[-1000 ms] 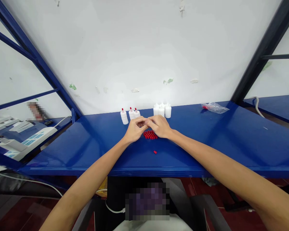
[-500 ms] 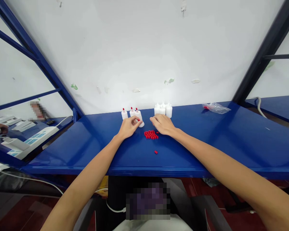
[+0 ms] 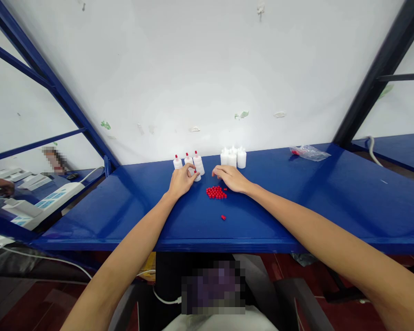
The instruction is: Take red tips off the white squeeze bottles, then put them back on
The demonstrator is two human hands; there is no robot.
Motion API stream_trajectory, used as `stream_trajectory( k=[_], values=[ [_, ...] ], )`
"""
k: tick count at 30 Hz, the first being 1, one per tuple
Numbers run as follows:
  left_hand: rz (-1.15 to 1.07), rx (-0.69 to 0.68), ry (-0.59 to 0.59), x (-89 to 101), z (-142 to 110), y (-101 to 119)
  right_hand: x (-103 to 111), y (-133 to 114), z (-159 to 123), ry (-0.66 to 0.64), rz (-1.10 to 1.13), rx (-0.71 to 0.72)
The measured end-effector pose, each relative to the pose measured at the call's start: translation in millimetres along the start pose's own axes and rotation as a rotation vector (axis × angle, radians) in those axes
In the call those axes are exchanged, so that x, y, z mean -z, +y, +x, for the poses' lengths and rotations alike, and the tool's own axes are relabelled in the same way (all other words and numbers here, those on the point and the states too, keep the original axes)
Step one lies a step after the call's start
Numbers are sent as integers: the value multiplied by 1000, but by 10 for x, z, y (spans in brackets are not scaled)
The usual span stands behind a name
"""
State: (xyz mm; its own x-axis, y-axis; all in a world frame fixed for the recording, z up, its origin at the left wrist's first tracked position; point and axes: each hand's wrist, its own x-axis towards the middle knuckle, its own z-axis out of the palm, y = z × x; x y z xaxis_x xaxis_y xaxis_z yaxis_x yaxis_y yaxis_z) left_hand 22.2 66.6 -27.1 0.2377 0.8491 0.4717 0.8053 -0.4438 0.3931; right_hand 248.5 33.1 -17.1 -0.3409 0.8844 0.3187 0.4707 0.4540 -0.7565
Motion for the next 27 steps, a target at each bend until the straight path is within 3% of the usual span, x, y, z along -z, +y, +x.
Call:
stream_trajectory(
  k=[4,7,9,12,15,19,24,27],
  values=[
    [24,-8,-18,20,-31,53,33,11,6,-42,-39,22],
    [47,-6,15,58,-53,109,122,-21,-1,-114,-224,43],
    [15,-59,35,87,-68,154,202,-62,-19,-170,-394,46],
    [-86,-217,-62,115,-98,227,321,-135,-53,-273,-536,22],
    [-144,-303,-180,116,-129,283,412,-194,-77,-378,-543,-22],
    [-154,-289,-247,99,-144,301,479,-231,-99,-480,-490,-67],
    [-132,-326,-184,88,-120,283,468,-217,-108,-502,-424,-14],
    [-204,-267,-160,98,-122,307,421,-202,-95,-427,-383,16]
  ],
)
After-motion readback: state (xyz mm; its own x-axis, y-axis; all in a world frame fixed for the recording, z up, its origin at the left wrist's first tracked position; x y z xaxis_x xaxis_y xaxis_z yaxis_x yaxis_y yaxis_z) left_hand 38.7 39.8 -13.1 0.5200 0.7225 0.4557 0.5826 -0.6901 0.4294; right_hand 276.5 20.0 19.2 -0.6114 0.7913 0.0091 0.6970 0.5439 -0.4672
